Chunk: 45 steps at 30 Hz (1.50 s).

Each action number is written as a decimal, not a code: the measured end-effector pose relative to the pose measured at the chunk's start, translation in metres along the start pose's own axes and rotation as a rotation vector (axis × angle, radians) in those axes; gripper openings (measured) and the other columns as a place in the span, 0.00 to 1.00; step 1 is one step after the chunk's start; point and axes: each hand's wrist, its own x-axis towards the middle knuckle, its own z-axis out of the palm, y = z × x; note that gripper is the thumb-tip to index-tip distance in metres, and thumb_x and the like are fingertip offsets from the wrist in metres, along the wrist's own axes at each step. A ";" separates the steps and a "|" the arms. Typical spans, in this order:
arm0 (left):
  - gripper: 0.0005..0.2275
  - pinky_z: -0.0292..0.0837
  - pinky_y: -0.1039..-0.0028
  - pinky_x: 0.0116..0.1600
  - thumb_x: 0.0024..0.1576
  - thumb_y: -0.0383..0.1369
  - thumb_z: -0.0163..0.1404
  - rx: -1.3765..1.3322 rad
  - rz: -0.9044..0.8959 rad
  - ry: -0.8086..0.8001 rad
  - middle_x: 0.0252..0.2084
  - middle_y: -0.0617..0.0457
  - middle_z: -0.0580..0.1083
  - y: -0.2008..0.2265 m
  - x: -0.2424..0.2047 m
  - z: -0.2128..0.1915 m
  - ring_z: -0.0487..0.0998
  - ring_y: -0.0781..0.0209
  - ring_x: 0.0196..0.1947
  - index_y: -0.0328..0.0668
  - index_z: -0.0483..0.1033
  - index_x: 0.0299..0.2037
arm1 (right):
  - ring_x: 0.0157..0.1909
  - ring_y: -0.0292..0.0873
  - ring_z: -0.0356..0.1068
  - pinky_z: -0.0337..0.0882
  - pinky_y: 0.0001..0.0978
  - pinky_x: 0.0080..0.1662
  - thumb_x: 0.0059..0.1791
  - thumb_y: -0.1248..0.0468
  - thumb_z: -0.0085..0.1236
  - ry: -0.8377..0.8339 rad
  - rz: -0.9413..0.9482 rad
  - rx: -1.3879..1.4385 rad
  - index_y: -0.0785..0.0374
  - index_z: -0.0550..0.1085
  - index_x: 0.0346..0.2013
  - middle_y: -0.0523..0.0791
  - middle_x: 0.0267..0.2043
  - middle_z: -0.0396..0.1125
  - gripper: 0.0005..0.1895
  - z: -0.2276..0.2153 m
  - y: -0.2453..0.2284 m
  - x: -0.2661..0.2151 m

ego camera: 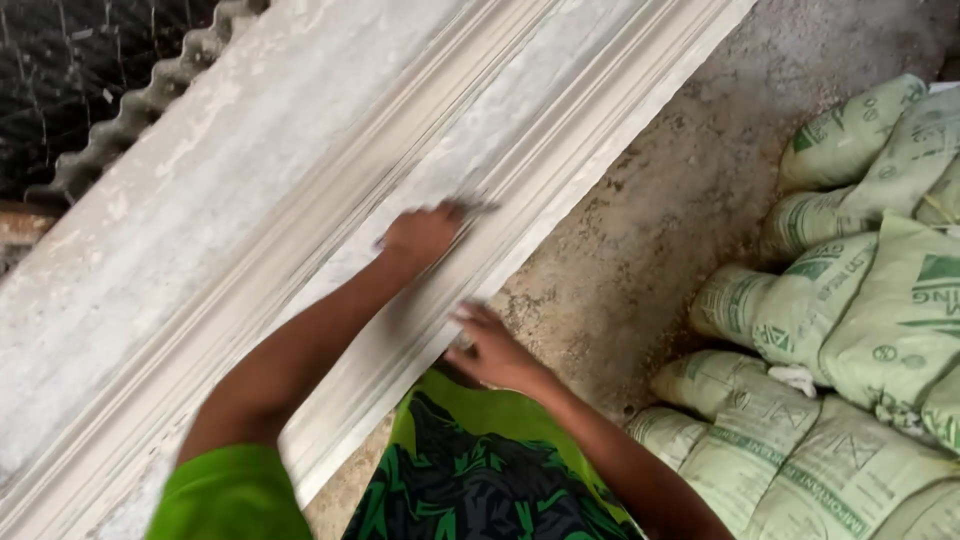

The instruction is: The person scrapes a white gypsum mold with a metal scraper, removing loose powder and debris from the grooves and surface. They repeatedly scrape along the length of the mold, occasionally repositioning it on the workbench.

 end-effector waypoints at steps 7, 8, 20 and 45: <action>0.22 0.83 0.51 0.46 0.61 0.27 0.40 0.116 -0.002 -0.124 0.69 0.38 0.63 0.017 -0.002 -0.021 0.80 0.35 0.49 0.32 0.62 0.67 | 0.78 0.62 0.43 0.53 0.58 0.71 0.55 0.47 0.50 0.186 0.343 -0.019 0.55 0.58 0.74 0.52 0.75 0.49 0.35 -0.151 0.153 0.035; 0.22 0.83 0.51 0.46 0.61 0.27 0.39 0.112 -0.012 -0.118 0.69 0.40 0.63 0.026 0.023 -0.035 0.81 0.36 0.49 0.35 0.64 0.67 | 0.78 0.63 0.39 0.54 0.60 0.71 0.57 0.47 0.48 0.183 0.363 -0.024 0.56 0.55 0.75 0.52 0.77 0.46 0.35 -0.167 0.161 0.042; 0.16 0.81 0.55 0.46 0.64 0.26 0.38 0.085 0.100 0.015 0.64 0.42 0.67 0.084 0.431 -0.143 0.83 0.41 0.45 0.36 0.72 0.59 | 0.80 0.63 0.31 0.46 0.61 0.73 0.58 0.50 0.45 0.203 0.375 -0.147 0.61 0.53 0.75 0.54 0.80 0.39 0.34 -0.358 0.276 0.151; 0.11 0.81 0.54 0.42 0.61 0.25 0.42 -0.063 0.046 0.154 0.48 0.44 0.78 0.228 0.996 -0.385 0.85 0.42 0.41 0.37 0.80 0.45 | 0.81 0.60 0.21 0.33 0.61 0.76 0.46 0.25 0.50 0.186 0.655 -0.169 0.62 0.37 0.79 0.55 0.82 0.26 0.64 -0.923 0.682 0.325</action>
